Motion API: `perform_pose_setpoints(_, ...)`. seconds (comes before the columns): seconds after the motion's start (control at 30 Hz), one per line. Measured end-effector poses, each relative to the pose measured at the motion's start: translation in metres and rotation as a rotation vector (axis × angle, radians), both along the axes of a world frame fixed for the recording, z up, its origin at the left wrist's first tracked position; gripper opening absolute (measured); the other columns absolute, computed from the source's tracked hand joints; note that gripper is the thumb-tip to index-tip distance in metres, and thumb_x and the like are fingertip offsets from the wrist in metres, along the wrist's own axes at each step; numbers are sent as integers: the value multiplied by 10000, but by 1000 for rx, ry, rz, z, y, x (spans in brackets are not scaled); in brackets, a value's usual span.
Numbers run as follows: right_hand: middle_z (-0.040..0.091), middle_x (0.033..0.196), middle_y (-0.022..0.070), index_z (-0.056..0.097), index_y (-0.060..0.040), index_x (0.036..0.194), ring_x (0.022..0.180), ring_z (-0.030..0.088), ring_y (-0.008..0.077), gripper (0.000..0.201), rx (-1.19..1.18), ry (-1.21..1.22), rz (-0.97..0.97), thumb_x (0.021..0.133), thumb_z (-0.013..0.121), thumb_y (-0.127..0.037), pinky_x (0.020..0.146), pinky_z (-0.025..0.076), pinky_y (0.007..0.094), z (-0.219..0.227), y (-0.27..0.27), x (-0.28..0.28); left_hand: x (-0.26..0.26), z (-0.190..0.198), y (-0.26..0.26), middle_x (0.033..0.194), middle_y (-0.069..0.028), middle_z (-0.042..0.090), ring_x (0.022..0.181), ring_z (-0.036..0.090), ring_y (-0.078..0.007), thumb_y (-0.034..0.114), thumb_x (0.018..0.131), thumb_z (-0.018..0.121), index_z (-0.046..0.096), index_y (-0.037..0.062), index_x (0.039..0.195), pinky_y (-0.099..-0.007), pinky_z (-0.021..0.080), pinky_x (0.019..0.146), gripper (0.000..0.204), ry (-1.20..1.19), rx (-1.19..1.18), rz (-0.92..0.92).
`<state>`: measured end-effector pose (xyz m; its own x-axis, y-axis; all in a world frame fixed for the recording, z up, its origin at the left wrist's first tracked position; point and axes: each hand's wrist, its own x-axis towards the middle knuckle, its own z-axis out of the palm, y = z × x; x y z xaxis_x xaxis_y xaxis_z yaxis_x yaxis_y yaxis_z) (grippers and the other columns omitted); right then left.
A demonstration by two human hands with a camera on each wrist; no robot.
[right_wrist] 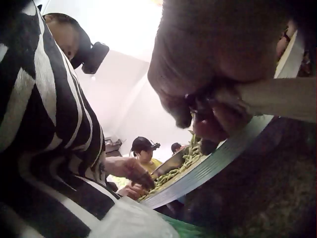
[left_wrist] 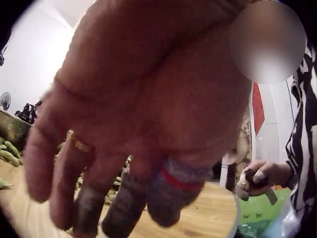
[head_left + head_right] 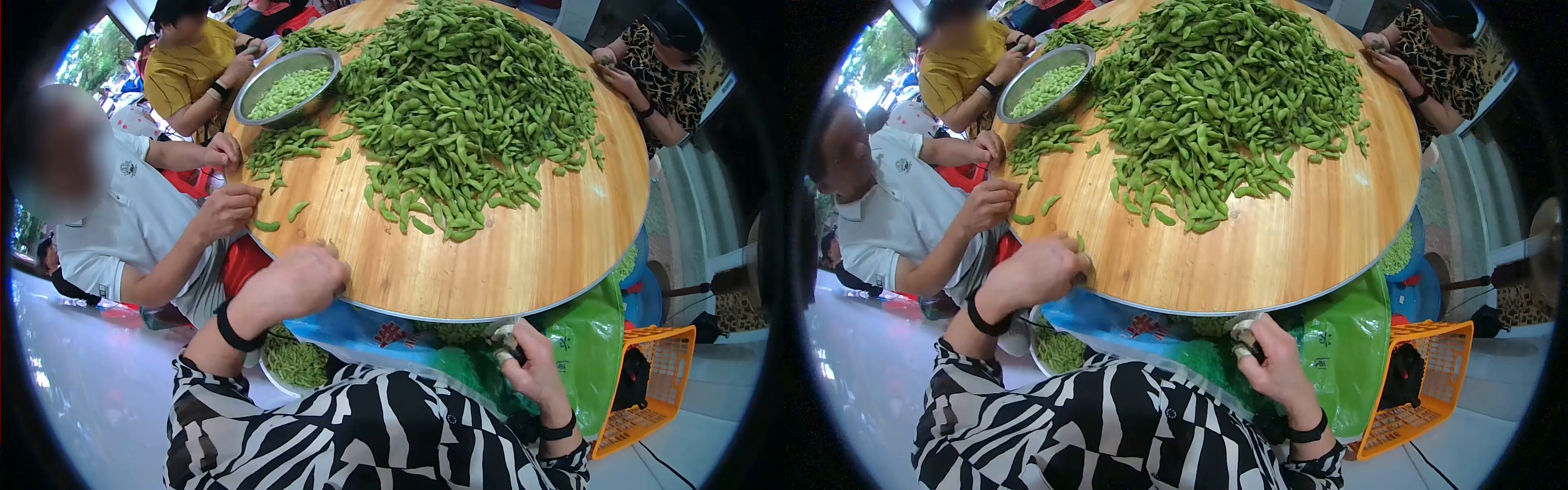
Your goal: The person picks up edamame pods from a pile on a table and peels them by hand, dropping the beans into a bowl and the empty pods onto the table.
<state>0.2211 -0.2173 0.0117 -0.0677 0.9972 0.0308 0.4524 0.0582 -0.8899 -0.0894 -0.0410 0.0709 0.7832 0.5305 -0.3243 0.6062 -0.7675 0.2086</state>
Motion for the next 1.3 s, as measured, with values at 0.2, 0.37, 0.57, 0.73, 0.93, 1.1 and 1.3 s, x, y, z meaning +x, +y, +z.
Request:
perform_pose_setpoints(0.2, 583, 728, 48, 535, 37, 1066, 585, 521, 94, 230, -245, 374, -171, 864, 468, -49, 543, 420, 227, 10, 2, -6, 31, -35, 38, 875, -139, 557, 857, 578, -350, 76, 718, 658, 569, 31, 934, -436, 477, 743, 238, -492, 176, 59)
perform_pose_setpoints(0.37, 555, 610, 96, 501, 10, 1122, 439, 440, 97, 244, -279, 713, -307, 962, 409, -149, 423, 341, 204, 4, -2, -3, 22, -44, 36, 904, -140, 564, 876, 569, -343, 99, 738, 650, 569, 19, 904, -425, 478, 761, 201, -494, 208, 37)
perform_pose_setpoints(0.57, 539, 581, 154, 479, 21, 1162, 405, 424, 131, 331, -240, 984, -399, 970, 344, -213, 400, 351, 232, -1, -4, -3, -11, -24, 50, 764, -191, 575, 809, 580, -361, 155, 782, 638, 591, -6, 800, -451, 470, 717, 168, -194, 154, 126)
perform_pose_setpoints(0.73, 539, 580, 162, 471, 35, 1181, 405, 427, 144, 352, -296, 1084, -365, 958, 341, -204, 398, 358, 245, -3, 0, -15, 26, -41, 75, 820, -189, 567, 793, 564, -393, 178, 795, 653, 561, -9, 823, -465, 449, 706, 210, -409, 220, 360)
perform_pose_setpoints(0.93, 539, 585, 159, 477, 33, 1189, 409, 426, 142, 352, -337, 1059, -352, 959, 348, -200, 406, 361, 245, -7, -2, -22, 30, -66, 92, 838, -212, 570, 796, 564, -409, 101, 775, 610, 552, -4, 886, -475, 444, 704, 163, -399, 294, 324)
perform_pose_setpoints(1.1, 531, 574, 145, 487, 28, 1191, 413, 425, 138, 348, -346, 1038, -343, 963, 346, -193, 410, 360, 243, -6, -2, -21, 11, -60, 83, 826, -237, 590, 798, 580, -438, 57, 769, 560, 537, -29, 867, -474, 456, 705, 132, -387, 179, 396)
perform_pose_setpoints(1.3, 529, 568, 115, 486, 27, 1228, 418, 425, 118, 355, -342, 961, -292, 968, 353, -176, 409, 352, 231, 1, 3, -24, 12, -38, 69, 834, -218, 593, 822, 581, -413, 43, 759, 560, 544, -4, 876, -461, 449, 686, 127, -482, 172, 413)
